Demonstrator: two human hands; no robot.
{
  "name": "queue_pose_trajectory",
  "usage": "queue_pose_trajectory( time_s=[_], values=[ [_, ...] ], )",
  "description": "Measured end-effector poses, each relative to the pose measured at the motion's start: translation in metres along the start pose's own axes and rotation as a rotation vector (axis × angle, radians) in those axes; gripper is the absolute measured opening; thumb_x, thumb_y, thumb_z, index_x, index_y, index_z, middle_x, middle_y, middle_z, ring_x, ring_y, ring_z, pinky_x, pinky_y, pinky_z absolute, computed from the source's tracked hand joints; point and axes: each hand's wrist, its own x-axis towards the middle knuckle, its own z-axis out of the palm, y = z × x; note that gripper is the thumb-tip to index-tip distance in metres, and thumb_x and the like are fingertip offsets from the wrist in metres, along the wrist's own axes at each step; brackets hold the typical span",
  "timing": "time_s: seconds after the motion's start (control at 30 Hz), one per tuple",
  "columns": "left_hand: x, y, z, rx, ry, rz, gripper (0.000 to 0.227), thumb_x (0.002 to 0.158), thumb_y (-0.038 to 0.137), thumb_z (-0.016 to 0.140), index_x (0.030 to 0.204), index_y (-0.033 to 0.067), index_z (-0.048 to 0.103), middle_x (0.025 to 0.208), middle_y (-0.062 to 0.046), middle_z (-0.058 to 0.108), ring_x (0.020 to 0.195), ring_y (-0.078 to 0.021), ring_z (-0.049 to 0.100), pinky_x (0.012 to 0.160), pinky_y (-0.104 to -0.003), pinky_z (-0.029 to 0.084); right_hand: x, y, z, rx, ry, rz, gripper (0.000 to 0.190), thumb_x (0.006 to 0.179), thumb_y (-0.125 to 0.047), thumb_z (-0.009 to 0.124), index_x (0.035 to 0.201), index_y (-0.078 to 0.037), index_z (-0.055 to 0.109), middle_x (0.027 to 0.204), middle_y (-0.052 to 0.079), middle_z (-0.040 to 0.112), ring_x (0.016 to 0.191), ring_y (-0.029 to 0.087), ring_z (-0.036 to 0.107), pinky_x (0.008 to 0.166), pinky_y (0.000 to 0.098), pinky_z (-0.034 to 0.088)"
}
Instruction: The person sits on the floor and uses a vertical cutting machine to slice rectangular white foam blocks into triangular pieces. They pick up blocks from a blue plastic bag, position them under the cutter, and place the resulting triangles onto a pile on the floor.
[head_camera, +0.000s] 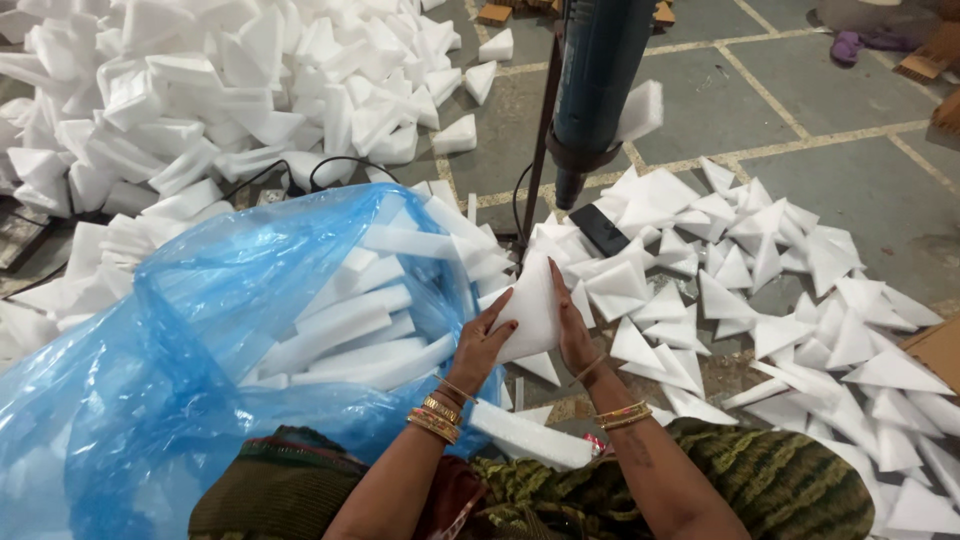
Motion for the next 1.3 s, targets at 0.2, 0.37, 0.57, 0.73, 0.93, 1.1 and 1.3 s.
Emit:
queue_pose_trajectory(
  time_s=[0.2, 0.37, 0.57, 0.73, 0.93, 1.1, 1.3],
  values=[
    [-0.029, 0.007, -0.002, 0.019, 0.007, -0.009, 0.057, 0.097, 0.011, 0.066, 0.152, 0.0161, 0.051, 0.139, -0.006, 0.066, 0.115, -0.0093, 0.059, 0.100, -0.028, 0.051, -0.022, -0.008, 0.013, -0.105, -0.046, 0.004, 0.078, 0.098, -0.049, 0.036, 0.162, -0.007, 0.025, 0.165, 0.014, 0.032, 0.147, 0.028, 0.037, 0.120, 0.0383, 0.032],
    [-0.038, 0.009, -0.002, -0.021, -0.029, -0.004, 0.058, 0.098, 0.008, 0.066, 0.153, 0.0169, 0.050, 0.144, -0.007, 0.062, 0.119, -0.0105, 0.059, 0.102, -0.029, 0.051, -0.032, -0.014, 0.015, -0.161, -0.045, 0.019, 0.085, 0.096, -0.058, 0.035, 0.163, -0.009, 0.022, 0.167, 0.013, 0.028, 0.150, 0.029, 0.033, 0.121, 0.0391, 0.029],
    [-0.043, 0.015, -0.001, 0.009, -0.113, -0.019, 0.064, 0.097, 0.008, 0.063, 0.157, 0.0188, 0.043, 0.148, -0.009, 0.059, 0.121, -0.0126, 0.058, 0.103, -0.030, 0.051, -0.041, -0.017, 0.013, -0.206, -0.053, 0.040, 0.093, 0.094, -0.069, 0.035, 0.165, -0.010, 0.019, 0.170, 0.013, 0.024, 0.153, 0.030, 0.029, 0.123, 0.0402, 0.026],
    [-0.041, 0.020, -0.005, 0.181, -0.146, -0.003, 0.068, 0.098, 0.012, 0.064, 0.160, 0.0204, 0.037, 0.148, -0.013, 0.059, 0.126, -0.0167, 0.057, 0.107, -0.033, 0.047, -0.039, -0.019, 0.015, -0.219, -0.079, 0.042, 0.100, 0.092, -0.078, 0.034, 0.166, -0.012, 0.017, 0.172, 0.012, 0.020, 0.156, 0.030, 0.025, 0.124, 0.0411, 0.023],
    [-0.040, 0.021, -0.006, 0.246, -0.176, 0.022, 0.075, 0.098, 0.015, 0.065, 0.163, 0.0232, 0.029, 0.153, -0.017, 0.054, 0.133, -0.0220, 0.056, 0.109, -0.037, 0.046, -0.042, -0.016, 0.017, -0.162, -0.116, -0.012, 0.106, 0.092, -0.085, 0.036, 0.166, -0.013, 0.014, 0.175, 0.012, 0.014, 0.161, 0.032, 0.016, 0.127, 0.0432, 0.017],
    [-0.040, 0.024, -0.005, 0.263, -0.184, -0.027, 0.082, 0.095, 0.014, 0.067, 0.164, 0.0269, 0.023, 0.158, -0.016, 0.048, 0.136, -0.0238, 0.053, 0.110, -0.037, 0.046, -0.041, -0.008, 0.020, -0.173, -0.141, -0.034, 0.106, 0.091, -0.086, 0.037, 0.167, -0.015, 0.013, 0.176, 0.011, 0.011, 0.161, 0.033, 0.014, 0.128, 0.0461, 0.018],
    [-0.037, 0.027, -0.006, 0.183, -0.203, -0.007, 0.086, 0.093, 0.011, 0.070, 0.164, 0.0244, 0.023, 0.159, -0.017, 0.045, 0.138, -0.0247, 0.050, 0.111, -0.039, 0.046, -0.042, -0.001, 0.019, -0.203, -0.162, -0.052, 0.105, 0.092, -0.085, 0.037, 0.166, -0.015, 0.014, 0.176, 0.011, 0.012, 0.162, 0.032, 0.015, 0.129, 0.0467, 0.015]
  ],
)
